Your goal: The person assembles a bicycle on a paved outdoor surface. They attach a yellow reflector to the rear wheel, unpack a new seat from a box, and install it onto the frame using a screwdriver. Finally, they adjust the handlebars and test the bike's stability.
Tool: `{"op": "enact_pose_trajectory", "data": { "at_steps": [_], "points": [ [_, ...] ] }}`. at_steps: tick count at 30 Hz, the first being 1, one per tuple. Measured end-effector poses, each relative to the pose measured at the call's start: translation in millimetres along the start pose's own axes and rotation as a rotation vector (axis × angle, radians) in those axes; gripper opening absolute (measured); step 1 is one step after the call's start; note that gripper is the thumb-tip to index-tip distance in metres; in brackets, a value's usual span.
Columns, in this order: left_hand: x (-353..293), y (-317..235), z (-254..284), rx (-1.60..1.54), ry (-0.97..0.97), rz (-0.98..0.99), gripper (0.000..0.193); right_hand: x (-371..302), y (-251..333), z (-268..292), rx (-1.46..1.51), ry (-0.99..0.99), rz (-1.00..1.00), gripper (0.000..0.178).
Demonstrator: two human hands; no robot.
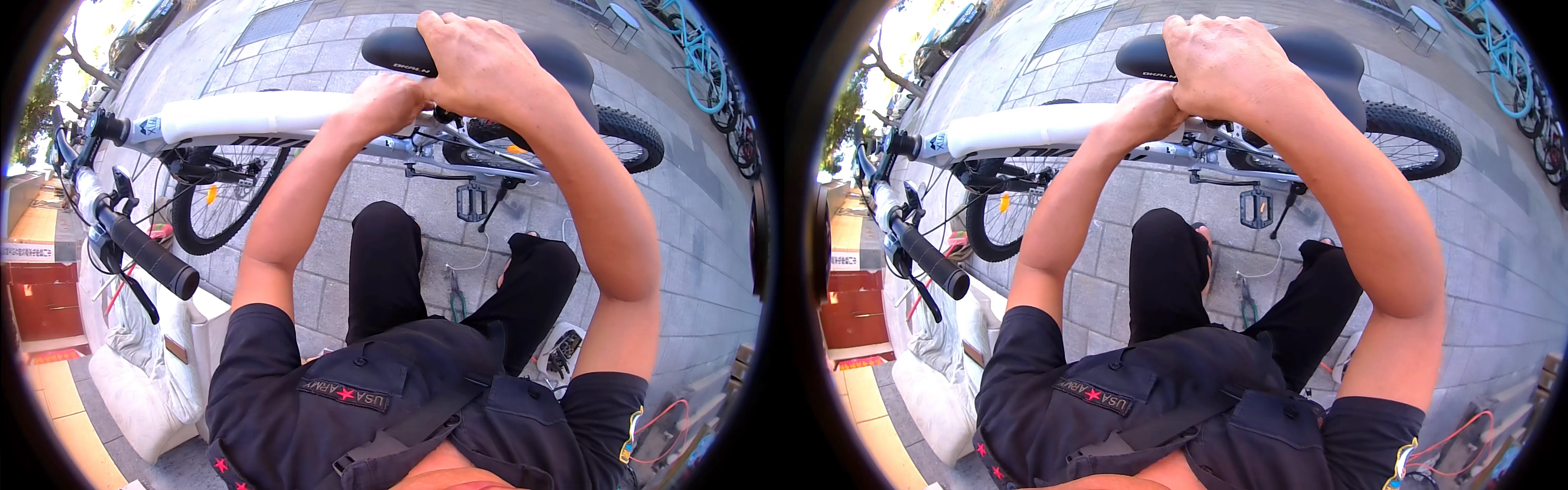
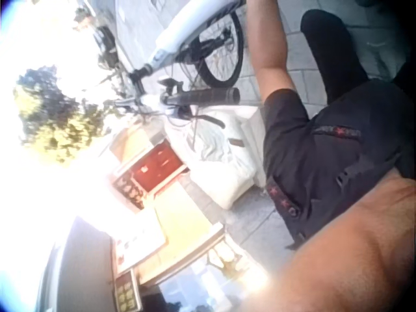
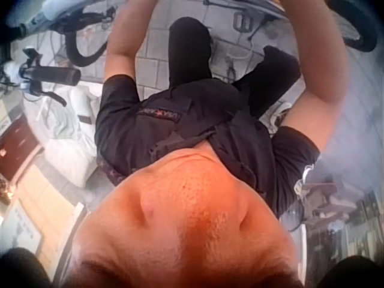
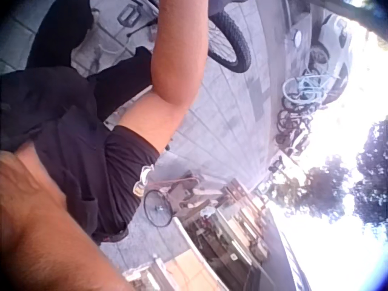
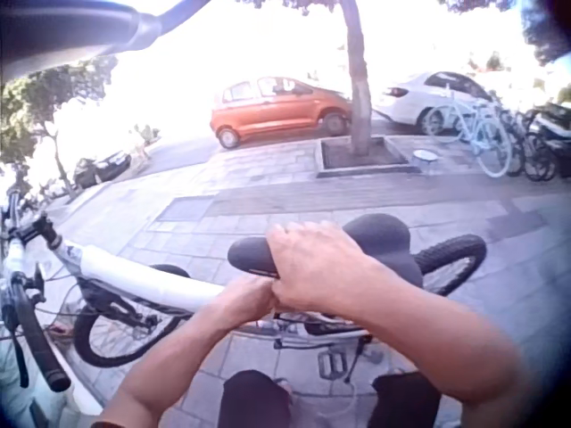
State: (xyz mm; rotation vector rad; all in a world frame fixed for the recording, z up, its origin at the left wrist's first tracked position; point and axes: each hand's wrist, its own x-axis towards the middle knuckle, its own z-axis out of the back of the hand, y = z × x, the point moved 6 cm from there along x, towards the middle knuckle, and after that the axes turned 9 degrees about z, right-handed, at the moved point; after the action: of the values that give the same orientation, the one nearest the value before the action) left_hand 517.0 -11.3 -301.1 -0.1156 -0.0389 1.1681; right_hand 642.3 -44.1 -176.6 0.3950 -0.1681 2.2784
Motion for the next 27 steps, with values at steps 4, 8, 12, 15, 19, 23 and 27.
{"op": "enact_pose_trajectory", "data": {
  "at_steps": [4, 8, 12, 15, 19, 23, 27],
  "points": [
    [-0.1, -14.4, 9.6, -0.042, -0.07, -0.01, 0.022, 6.5, 5.1, 14.8, 0.003, 0.138, -0.078, 0.042],
    [-3.2, -13.8, 11.5, -0.116, -0.122, 0.091, 0.028, 24.2, 20.2, 3.5, -0.033, 0.131, -0.169, 0.038],
    [27.7, 10.4, -11.4, -0.157, -0.078, 0.095, 0.026, 20.9, 18.1, 3.2, 0.011, 0.023, -0.092, 0.042],
    [49.4, 25.3, -22.5, -0.26, -0.075, 0.0, 0.024, 20.5, 19.5, 6.7, 0.0, 0.061, -0.072, 0.044],
    [71.6, 31.9, -38.7, -0.361, -0.035, -0.02, 0.034, 19.9, 14.9, 3.9, -0.047, 0.058, -0.052, 0.041],
    [81.4, 36.4, -42.3, -0.521, 0.013, -0.067, 0.055, 21.8, 18.8, 1.3, -0.047, 0.03, 0.001, 0.037],
    [78.9, 10.6, -19.6, -0.831, 0.059, -0.203, 0.073, 15.8, 14.8, 3.2, -0.085, 0.007, 0.05, 0.036]
  ]
}}
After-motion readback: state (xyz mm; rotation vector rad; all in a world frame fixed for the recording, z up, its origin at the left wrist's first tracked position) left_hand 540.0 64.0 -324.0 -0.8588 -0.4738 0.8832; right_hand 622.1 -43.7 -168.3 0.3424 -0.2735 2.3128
